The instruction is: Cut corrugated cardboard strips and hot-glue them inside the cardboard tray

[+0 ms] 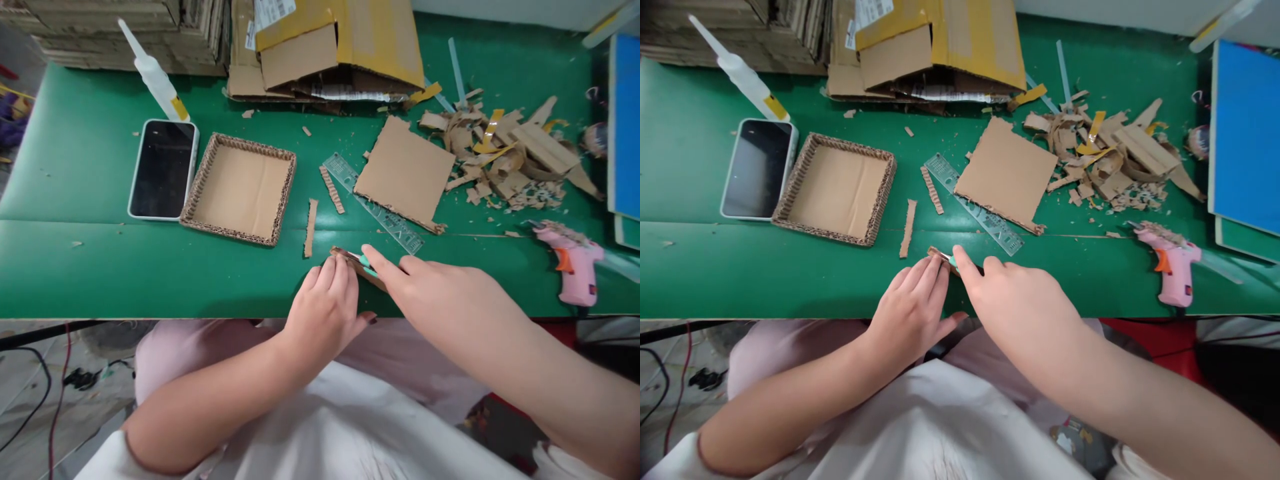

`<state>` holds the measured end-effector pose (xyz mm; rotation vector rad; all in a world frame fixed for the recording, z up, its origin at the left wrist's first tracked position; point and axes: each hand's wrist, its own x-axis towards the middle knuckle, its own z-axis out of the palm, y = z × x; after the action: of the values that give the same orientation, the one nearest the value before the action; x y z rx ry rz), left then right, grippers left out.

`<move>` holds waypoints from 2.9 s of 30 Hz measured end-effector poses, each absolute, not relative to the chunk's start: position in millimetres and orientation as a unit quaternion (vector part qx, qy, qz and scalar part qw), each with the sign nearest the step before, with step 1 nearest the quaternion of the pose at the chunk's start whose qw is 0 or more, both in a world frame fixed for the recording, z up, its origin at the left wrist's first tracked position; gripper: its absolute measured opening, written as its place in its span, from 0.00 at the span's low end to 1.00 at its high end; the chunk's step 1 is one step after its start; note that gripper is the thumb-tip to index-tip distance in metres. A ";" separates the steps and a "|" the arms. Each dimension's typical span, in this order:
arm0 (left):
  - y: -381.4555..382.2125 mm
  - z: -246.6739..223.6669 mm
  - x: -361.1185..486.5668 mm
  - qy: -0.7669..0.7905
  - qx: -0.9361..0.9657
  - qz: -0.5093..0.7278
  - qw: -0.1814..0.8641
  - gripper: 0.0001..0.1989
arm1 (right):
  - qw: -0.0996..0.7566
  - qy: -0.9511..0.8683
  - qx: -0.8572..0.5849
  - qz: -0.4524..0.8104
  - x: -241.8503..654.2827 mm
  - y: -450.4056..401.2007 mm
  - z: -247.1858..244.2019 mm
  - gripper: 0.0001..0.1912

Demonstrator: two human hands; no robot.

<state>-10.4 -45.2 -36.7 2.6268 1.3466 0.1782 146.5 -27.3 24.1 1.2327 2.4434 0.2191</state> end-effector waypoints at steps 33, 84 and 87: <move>-35.8 -36.2 -22.0 0.429 0.894 0.100 0.079 0.28 | 0.212 0.857 0.461 0.087 161.3 -42.8 23.0 0.35; -29.4 -37.6 -23.4 0.404 0.906 0.112 0.060 0.20 | 0.228 0.860 0.455 0.050 171.4 -42.1 24.7 0.34; -30.1 -35.9 -23.2 0.406 0.906 0.100 0.072 0.20 | 0.232 0.859 0.454 0.049 170.5 -43.3 25.1 0.34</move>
<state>-23.2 -30.1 -35.9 2.7223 1.2190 0.3016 170.5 -43.3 25.1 1.2487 2.3605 0.1335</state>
